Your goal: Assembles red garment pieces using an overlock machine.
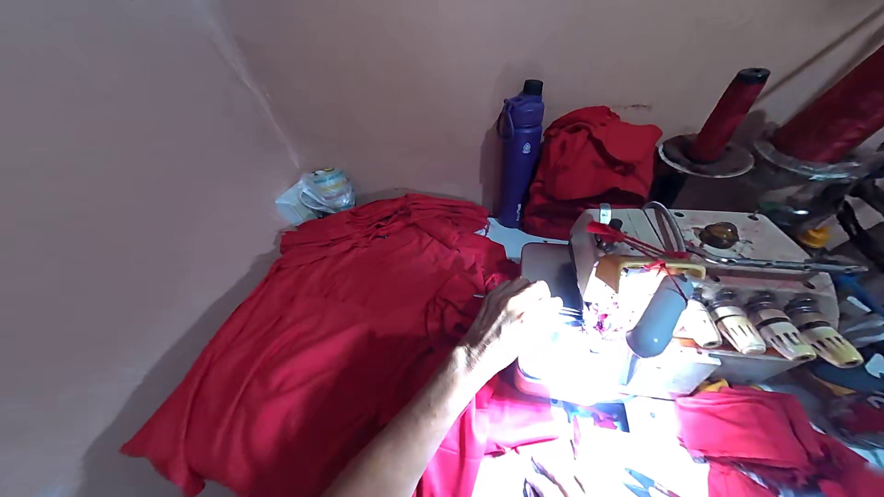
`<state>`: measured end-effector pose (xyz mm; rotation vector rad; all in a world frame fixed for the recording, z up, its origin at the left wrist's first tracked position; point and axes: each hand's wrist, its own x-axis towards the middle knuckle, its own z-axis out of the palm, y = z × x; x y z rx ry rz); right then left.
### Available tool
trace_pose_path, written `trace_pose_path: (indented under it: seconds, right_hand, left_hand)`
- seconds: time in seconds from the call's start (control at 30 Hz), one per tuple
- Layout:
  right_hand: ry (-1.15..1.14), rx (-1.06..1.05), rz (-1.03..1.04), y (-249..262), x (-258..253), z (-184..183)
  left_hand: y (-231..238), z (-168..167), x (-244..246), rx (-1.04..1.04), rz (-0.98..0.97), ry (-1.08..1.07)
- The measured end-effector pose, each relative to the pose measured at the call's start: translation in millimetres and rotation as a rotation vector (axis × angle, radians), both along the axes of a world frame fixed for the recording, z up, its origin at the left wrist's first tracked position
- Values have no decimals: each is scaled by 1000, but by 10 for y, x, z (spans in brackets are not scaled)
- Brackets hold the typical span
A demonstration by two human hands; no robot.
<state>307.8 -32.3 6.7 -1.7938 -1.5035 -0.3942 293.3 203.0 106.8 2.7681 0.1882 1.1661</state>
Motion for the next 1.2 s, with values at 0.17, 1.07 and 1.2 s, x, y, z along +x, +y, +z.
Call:
trace_pose_path:
  seconds: [0.17,1.07,1.2]
  right_hand:
    - [-16,-1,10,-5,7,-77]
    - [-31,-2,-14,-12,-4,-105]
    - [-23,-19,1,-15,-3,-66]
  left_hand:
    - [38,71,-33,-137,3,153]
    - [132,140,43,-14,-235,97]
    - [84,176,18,34,-235,105]
